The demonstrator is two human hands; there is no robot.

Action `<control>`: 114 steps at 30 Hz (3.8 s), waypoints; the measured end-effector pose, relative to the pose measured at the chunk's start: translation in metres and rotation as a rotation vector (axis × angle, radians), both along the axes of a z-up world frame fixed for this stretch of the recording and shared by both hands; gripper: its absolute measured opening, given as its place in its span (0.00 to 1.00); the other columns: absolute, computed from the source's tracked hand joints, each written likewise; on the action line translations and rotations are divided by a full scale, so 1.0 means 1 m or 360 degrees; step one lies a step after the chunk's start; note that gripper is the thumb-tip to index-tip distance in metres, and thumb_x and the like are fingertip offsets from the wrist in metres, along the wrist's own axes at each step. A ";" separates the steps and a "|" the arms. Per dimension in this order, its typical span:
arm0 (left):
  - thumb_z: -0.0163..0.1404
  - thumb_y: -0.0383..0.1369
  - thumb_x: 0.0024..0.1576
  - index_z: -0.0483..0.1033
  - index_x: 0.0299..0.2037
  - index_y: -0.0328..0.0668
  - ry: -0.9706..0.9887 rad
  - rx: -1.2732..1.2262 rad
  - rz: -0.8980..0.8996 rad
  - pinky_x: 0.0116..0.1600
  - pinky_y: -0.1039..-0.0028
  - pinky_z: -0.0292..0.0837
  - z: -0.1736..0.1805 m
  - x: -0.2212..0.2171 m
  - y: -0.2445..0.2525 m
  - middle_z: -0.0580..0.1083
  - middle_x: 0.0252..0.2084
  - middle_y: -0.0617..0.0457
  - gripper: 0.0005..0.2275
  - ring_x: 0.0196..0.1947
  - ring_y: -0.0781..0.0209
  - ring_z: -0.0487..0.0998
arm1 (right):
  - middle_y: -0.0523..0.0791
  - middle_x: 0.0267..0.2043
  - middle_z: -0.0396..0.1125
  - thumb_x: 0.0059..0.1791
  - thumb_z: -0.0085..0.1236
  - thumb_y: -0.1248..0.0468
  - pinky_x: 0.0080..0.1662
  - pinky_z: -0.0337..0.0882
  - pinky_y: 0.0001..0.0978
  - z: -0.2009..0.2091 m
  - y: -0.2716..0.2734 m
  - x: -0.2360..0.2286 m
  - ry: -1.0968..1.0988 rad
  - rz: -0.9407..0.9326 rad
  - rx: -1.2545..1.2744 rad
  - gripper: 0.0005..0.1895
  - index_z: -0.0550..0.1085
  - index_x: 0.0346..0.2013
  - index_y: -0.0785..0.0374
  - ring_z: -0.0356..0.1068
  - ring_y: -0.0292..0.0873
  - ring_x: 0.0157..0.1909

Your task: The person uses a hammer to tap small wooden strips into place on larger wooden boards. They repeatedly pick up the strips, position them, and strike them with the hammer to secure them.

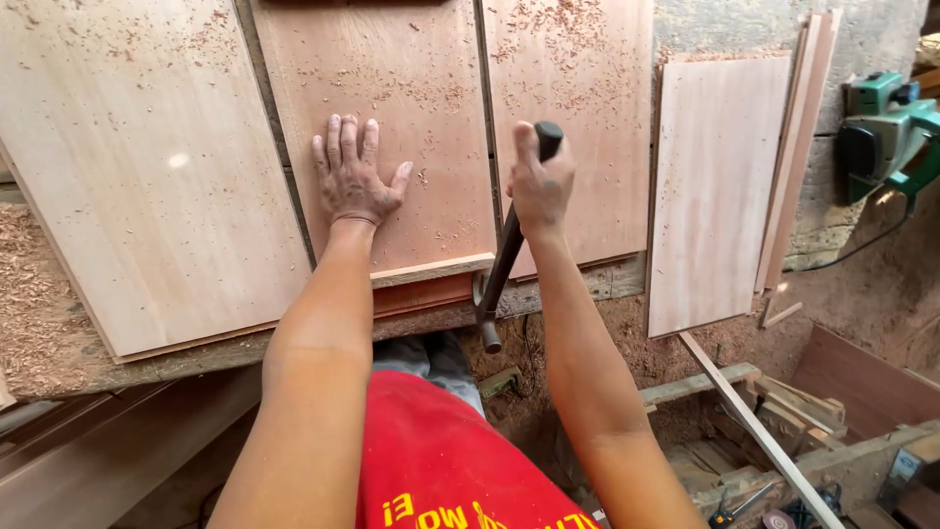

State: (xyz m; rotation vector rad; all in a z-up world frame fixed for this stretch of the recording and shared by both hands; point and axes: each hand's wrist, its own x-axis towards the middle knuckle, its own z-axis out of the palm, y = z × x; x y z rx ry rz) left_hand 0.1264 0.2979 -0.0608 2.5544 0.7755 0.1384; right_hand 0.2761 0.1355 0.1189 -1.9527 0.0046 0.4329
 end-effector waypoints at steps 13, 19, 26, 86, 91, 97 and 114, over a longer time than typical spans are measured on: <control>0.53 0.58 0.58 0.64 0.72 0.39 0.0082 0.0038 -0.0068 0.77 0.44 0.31 0.001 -0.003 0.001 0.57 0.73 0.40 0.38 0.77 0.41 0.46 | 0.43 0.33 0.67 0.55 0.59 0.58 0.30 0.75 0.29 0.062 -0.039 -0.098 -0.1007 0.0356 0.0029 0.11 0.69 0.37 0.62 0.69 0.36 0.30; 0.52 0.58 0.60 0.63 0.74 0.38 0.0090 0.0053 -0.0112 0.77 0.44 0.31 -0.001 -0.006 -0.002 0.55 0.73 0.39 0.38 0.77 0.41 0.44 | 0.41 0.32 0.65 0.57 0.61 0.62 0.32 0.73 0.30 0.093 -0.067 -0.096 -0.0423 -0.0067 0.0300 0.11 0.66 0.41 0.62 0.67 0.35 0.28; 0.52 0.59 0.60 0.64 0.73 0.38 0.0082 0.0007 -0.0081 0.78 0.44 0.31 0.002 0.000 0.002 0.56 0.73 0.40 0.38 0.78 0.41 0.45 | 0.42 0.29 0.66 0.57 0.59 0.62 0.30 0.71 0.29 0.071 -0.055 -0.078 -0.0361 0.0099 0.0117 0.10 0.68 0.40 0.63 0.67 0.35 0.27; 0.57 0.55 0.57 0.62 0.71 0.41 0.0082 -0.0019 0.0029 0.77 0.39 0.31 -0.001 0.005 0.012 0.56 0.68 0.42 0.37 0.77 0.40 0.45 | 0.40 0.26 0.63 0.54 0.63 0.58 0.24 0.65 0.25 -0.012 0.024 0.017 -0.0034 -0.0095 -0.0263 0.16 0.67 0.37 0.65 0.64 0.33 0.22; 0.56 0.55 0.57 0.62 0.70 0.41 0.0073 -0.0038 -0.0045 0.76 0.37 0.33 0.003 -0.009 0.002 0.56 0.68 0.42 0.36 0.76 0.39 0.45 | 0.42 0.28 0.66 0.59 0.62 0.59 0.35 0.68 0.33 0.021 0.084 0.022 -0.0137 0.0425 -0.0851 0.13 0.74 0.36 0.65 0.64 0.36 0.31; 0.57 0.53 0.56 0.63 0.69 0.43 -0.0029 -0.0002 0.0037 0.76 0.37 0.33 0.003 0.007 0.009 0.57 0.68 0.43 0.35 0.77 0.40 0.45 | 0.44 0.31 0.63 0.54 0.65 0.55 0.34 0.70 0.33 0.068 -0.020 -0.054 -0.0366 0.0103 0.0343 0.18 0.67 0.43 0.64 0.64 0.37 0.30; 0.57 0.53 0.55 0.62 0.70 0.41 -0.0049 0.0008 0.0043 0.76 0.39 0.29 0.003 0.010 0.018 0.57 0.68 0.42 0.36 0.76 0.40 0.44 | 0.42 0.31 0.63 0.55 0.63 0.59 0.34 0.68 0.29 0.054 0.019 -0.061 -0.0567 0.0262 -0.0081 0.13 0.69 0.35 0.62 0.64 0.34 0.31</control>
